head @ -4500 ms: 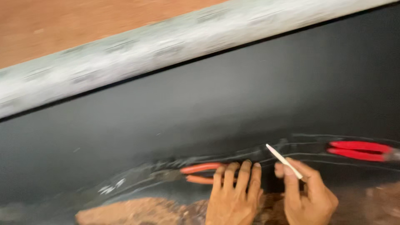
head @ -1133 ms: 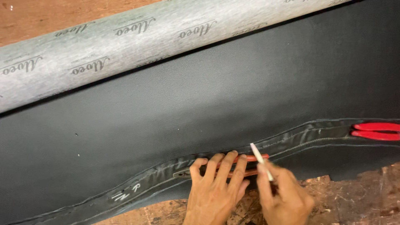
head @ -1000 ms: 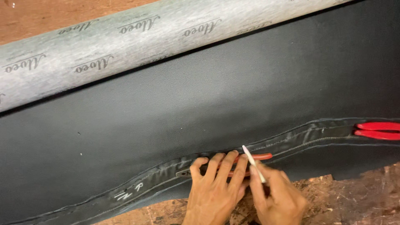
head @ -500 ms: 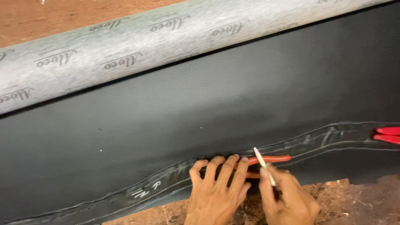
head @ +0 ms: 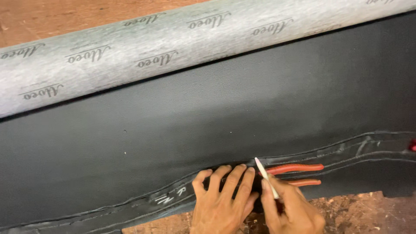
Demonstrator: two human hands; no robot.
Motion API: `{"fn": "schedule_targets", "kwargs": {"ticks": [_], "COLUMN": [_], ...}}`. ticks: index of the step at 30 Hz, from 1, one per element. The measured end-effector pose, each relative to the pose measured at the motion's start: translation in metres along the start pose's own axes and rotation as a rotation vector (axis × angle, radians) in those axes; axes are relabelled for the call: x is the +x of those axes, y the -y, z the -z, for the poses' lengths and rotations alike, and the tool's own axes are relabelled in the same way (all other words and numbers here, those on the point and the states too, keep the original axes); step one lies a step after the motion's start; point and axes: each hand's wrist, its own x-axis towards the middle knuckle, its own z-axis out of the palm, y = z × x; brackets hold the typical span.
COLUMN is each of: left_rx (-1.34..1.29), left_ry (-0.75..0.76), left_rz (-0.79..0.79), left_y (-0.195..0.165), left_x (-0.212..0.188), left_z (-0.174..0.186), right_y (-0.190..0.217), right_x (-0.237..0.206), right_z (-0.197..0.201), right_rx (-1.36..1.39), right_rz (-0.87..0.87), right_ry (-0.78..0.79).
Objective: The person holds a curved black fabric pattern strip flat against a large sheet of black vinyl and traces around its edge with a white chalk marker, repositioning the strip and using pliers as weights to keep it in place while marking the outline.
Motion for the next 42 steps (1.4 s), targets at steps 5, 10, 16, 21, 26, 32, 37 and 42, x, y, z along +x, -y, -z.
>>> {"fn": "schedule_targets", "kwargs": {"ticks": [5, 10, 16, 21, 26, 32, 37, 42], "left_rx": [0.023, 0.041, 0.051, 0.061, 0.057, 0.073, 0.121, 0.092], "left_ry": [0.001, -0.047, -0.009, 0.008, -0.011, -0.121, -0.105, -0.106], "left_rz": [-0.001, 0.014, 0.029, 0.047, 0.051, 0.083, 0.168, 0.172], "left_y": [0.011, 0.015, 0.027, 0.033, 0.035, 0.036, 0.041, 0.047], "left_x": [-0.009, -0.017, -0.031, -0.04, -0.049, -0.066, -0.086, -0.097], "left_z": [0.002, 0.003, 0.013, 0.017, 0.011, 0.009, 0.007, -0.002], "right_y": [0.004, 0.015, 0.021, 0.015, -0.002, -0.003, -0.007, 0.014], "right_x": [-0.001, -0.006, -0.01, -0.018, -0.03, -0.027, -0.018, -0.025], "right_z": [-0.002, -0.014, -0.021, -0.03, -0.041, -0.048, -0.059, -0.062], "right_rx": [0.002, -0.021, -0.054, -0.077, -0.069, -0.102, 0.179, 0.146], "right_rz": [-0.039, -0.061, 0.059, -0.042, -0.024, -0.109, -0.154, 0.152], "right_ry": [-0.014, 0.048, -0.03, 0.049, 0.104, 0.191, 0.704, 0.158]}}
